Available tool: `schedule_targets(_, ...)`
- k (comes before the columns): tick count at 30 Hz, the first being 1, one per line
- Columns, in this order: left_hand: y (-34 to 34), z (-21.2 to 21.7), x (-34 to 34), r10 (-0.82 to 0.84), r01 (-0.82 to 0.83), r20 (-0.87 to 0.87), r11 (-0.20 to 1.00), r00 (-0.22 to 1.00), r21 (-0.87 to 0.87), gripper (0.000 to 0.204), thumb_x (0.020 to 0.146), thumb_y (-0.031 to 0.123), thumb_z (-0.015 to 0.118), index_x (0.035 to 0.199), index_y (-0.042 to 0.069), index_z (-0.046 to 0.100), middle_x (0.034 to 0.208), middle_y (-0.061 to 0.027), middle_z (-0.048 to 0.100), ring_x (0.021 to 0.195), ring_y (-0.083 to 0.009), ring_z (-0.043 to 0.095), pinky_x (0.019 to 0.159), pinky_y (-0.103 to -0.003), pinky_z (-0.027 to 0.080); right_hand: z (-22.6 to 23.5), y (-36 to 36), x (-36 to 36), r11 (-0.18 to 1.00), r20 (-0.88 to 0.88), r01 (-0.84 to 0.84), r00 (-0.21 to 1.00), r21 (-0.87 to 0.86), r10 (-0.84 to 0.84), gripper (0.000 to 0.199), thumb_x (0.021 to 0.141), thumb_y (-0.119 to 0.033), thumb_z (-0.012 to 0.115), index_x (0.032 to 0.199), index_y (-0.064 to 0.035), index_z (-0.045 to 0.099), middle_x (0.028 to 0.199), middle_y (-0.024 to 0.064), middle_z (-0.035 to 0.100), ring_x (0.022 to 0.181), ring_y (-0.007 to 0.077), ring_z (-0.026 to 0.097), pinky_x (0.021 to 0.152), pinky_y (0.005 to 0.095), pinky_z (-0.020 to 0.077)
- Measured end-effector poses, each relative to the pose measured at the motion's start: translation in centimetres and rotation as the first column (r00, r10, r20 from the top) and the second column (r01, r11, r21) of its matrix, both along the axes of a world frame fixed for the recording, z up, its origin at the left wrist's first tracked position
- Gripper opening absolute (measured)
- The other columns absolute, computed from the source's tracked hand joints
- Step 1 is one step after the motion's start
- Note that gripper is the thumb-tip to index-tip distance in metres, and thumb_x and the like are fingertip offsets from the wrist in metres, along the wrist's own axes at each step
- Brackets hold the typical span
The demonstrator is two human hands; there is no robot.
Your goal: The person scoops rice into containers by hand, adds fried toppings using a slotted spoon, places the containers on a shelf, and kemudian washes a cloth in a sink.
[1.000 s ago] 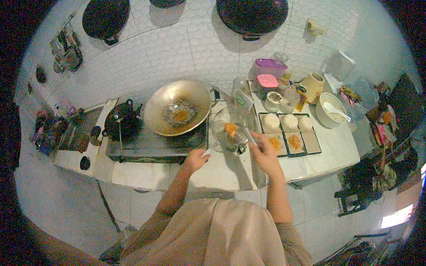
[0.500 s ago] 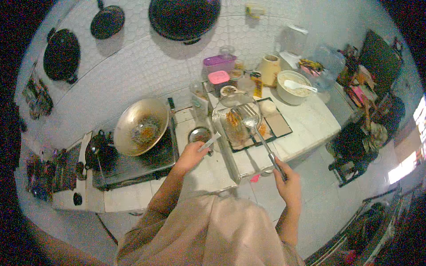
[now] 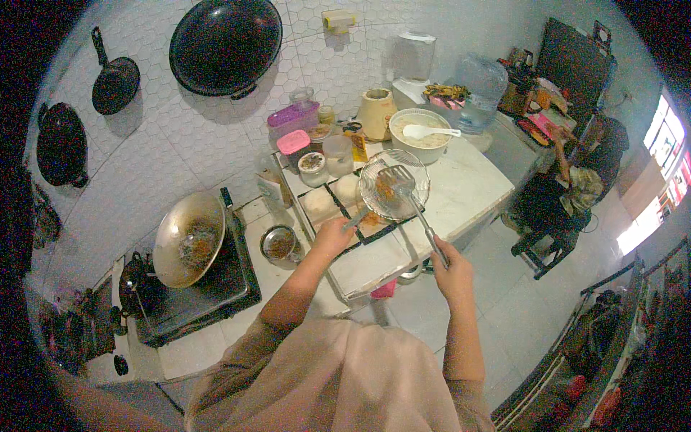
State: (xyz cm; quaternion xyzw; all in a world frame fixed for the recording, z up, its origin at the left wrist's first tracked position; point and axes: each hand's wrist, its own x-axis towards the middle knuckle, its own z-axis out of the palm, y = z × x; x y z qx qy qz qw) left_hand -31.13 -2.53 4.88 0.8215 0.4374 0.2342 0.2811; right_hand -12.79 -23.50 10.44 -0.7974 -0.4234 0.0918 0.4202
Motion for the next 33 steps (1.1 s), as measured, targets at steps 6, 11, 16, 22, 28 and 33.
schedule_targets(6, -0.7, 0.6, 1.5, -0.002, -0.001, -0.102, 0.999, 0.995, -0.035, 0.026, 0.076, 0.025, 0.06, 0.091, 0.003, 0.063, 0.082, -0.0212, 0.061, 0.081, -0.035, 0.059, 0.073, -0.042, 0.045, -0.5, 0.7, 2.6, 0.996, -0.022, -0.09, 0.996, 0.011, 0.09, 0.032, 0.079, -0.015, 0.056, 0.111, -0.014, 0.058, 0.1, 0.0154, 0.061, 0.091, 0.0314, 0.059, 0.077, 0.0347, 0.0465)
schedule_targets(11, -0.5, 2.0, 2.1, 0.038, -0.041, -0.062, 0.998, 0.997, -0.045, 0.027, 0.076, 0.025, 0.06, 0.092, 0.003, 0.063, 0.082, -0.0207, 0.061, 0.083, -0.0356, 0.058, 0.075, -0.042, 0.045, -0.2, 1.4, 4.9, 0.991, -0.012, -0.134, 0.991, -0.007, 0.134, 0.031, 0.079, -0.016, 0.058, 0.11, -0.0143, 0.058, 0.1, 0.015, 0.061, 0.092, 0.0312, 0.06, 0.078, 0.0356, 0.0464)
schedule_targets(16, 0.6, 2.7, 2.2, 0.057, -0.06, -0.082, 0.998, 0.995, -0.029, 0.027, 0.077, 0.024, 0.059, 0.095, 0.003, 0.062, 0.085, -0.0221, 0.06, 0.082, -0.0364, 0.058, 0.074, -0.044, 0.045, -0.2, 2.3, 6.2, 0.986, -0.024, -0.158, 0.987, -0.045, 0.157, 0.032, 0.078, -0.016, 0.059, 0.11, -0.0124, 0.058, 0.102, 0.0152, 0.061, 0.094, 0.0302, 0.059, 0.08, 0.0367, 0.0458)
schedule_targets(22, 0.7, 1.8, 2.5, 0.07, -0.074, -0.119, 0.997, 0.99, -0.031, 0.028, 0.077, 0.023, 0.059, 0.096, 0.003, 0.062, 0.087, -0.0233, 0.059, 0.083, -0.0372, 0.057, 0.074, -0.044, 0.044, 0.4, 2.2, 6.3, 0.98, -0.046, -0.172, 0.985, -0.097, 0.169, 0.033, 0.077, -0.016, 0.059, 0.11, -0.0097, 0.058, 0.103, 0.0158, 0.061, 0.095, 0.0297, 0.059, 0.081, 0.0367, 0.0455)
schedule_targets(28, 0.4, 1.3, 2.4, 0.083, -0.089, -0.137, 0.995, 0.987, -0.04, 0.028, 0.078, 0.023, 0.059, 0.097, 0.003, 0.062, 0.087, -0.0225, 0.059, 0.084, -0.0373, 0.057, 0.075, -0.043, 0.044, -0.1, 1.5, 6.4, 0.974, -0.045, -0.184, 0.983, -0.131, 0.18, 0.035, 0.077, -0.015, 0.059, 0.111, -0.0102, 0.058, 0.101, 0.0148, 0.062, 0.094, 0.0286, 0.06, 0.082, 0.036, 0.0454)
schedule_targets(33, 0.8, 0.2, 2.1, 0.091, -0.093, -0.128, 0.996, 0.988, -0.004, 0.028, 0.078, 0.024, 0.059, 0.097, 0.003, 0.062, 0.087, -0.0214, 0.06, 0.083, -0.0364, 0.058, 0.074, -0.043, 0.045, -0.3, 1.0, 6.6, 0.974, -0.084, -0.2, 0.978, -0.109, 0.192, 0.035, 0.077, -0.015, 0.059, 0.112, -0.0111, 0.057, 0.103, 0.0143, 0.061, 0.096, 0.0283, 0.059, 0.082, 0.036, 0.0454)
